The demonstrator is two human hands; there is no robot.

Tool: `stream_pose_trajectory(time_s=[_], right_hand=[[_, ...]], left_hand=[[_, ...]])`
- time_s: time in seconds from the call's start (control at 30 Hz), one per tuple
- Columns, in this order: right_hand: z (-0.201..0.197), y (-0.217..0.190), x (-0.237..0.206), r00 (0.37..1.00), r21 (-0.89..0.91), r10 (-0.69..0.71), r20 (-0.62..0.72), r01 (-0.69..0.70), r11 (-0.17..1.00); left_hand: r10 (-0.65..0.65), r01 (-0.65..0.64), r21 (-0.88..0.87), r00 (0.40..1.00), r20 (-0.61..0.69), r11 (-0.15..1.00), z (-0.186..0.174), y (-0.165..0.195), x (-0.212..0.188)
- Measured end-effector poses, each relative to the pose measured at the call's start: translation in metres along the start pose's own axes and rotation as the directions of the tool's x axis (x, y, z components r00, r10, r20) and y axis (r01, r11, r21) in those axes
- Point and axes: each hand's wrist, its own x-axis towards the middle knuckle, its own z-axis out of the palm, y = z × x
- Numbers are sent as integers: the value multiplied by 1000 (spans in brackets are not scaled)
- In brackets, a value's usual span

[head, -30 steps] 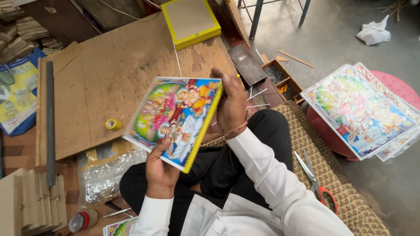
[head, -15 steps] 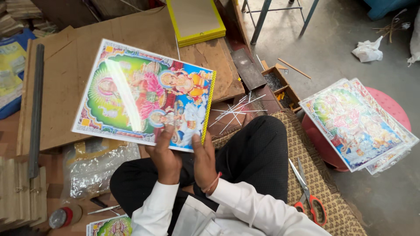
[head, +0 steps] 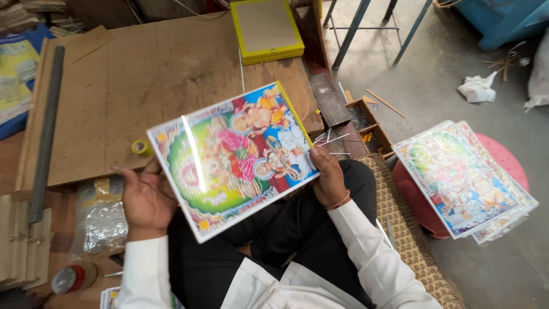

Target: The person assembles deity posters by applying yellow decorative tape to the edges of laminated prints, cutting the tape with scissors, and stacking the finished units. The person handles multiple posters, aligns tape along edges, and uses scissors to trim excess tape.

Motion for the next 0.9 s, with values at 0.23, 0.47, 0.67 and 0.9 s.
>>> stream_pose_trajectory(time_s=[0.23,0.47,0.67,0.9], right_hand=[[-11,-10,47,956,5,279,-90,-279,960],[26,79,45,898,-65,441,8,-439,896],[19,129,91,838,76,525,-151,-520,851],[12,146,99,826,-41,466,-317,-503,863]], left_hand=[[52,101,332,905,-422,938,-42,-39,-2],[157,-79,167,834,-529,983,-63,-108,49],[-15,-62,-110,805,-594,992,-103,-161,78],[-116,116,-59,585,-803,992,-109,-166,73]])
